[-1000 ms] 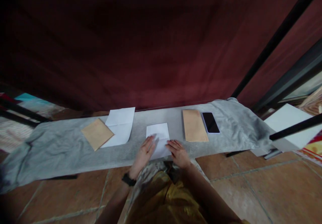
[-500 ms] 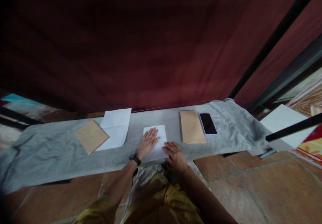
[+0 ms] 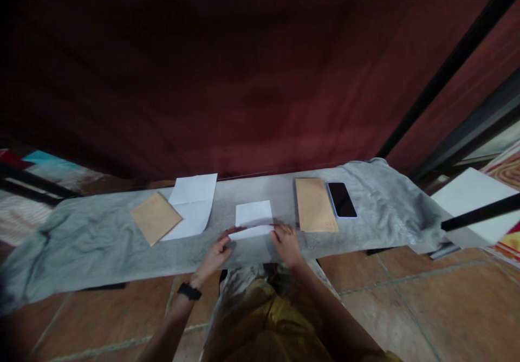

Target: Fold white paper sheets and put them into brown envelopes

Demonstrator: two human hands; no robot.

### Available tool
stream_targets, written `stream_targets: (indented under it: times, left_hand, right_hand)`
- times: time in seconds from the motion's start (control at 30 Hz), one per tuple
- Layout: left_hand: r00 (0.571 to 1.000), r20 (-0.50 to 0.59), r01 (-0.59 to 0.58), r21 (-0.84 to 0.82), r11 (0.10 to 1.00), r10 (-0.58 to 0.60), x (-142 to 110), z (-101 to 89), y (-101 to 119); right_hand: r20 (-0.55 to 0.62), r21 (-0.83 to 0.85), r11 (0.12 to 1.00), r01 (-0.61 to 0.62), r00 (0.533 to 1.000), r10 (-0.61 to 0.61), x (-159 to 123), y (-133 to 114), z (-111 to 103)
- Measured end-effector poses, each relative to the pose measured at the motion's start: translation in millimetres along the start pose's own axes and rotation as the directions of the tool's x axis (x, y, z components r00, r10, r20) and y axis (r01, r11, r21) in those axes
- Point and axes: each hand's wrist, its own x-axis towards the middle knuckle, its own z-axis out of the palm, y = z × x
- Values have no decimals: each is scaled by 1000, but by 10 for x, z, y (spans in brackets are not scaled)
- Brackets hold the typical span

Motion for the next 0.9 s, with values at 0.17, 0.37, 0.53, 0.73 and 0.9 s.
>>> stream_targets:
  times: [0.17,0.37,0.53,0.73,0.9]
  left_hand:
    - [975,-215,55,-27,998,-60,80,177,96]
    - [930,-353,96,-30,995,-100,113,304,90]
    - [908,-402,118,-31,993,-120,-21,399,76]
    - [959,-277,48,-43,998,-59,-110,319,49]
    - [981,-180,-66,57,996,75,-127,239,1]
  right_hand:
    - [-72,34,998,-53,996,55,173,-59,24]
    - [-78,50,998,-28,996,32,221,-63,-79]
    - [-63,50,998,-45,997,48,144,-49,-104]
    - [21,191,979,66,997,-71,56,39,-127]
    - [41,161,973,164,984,-173,-35,75,-127]
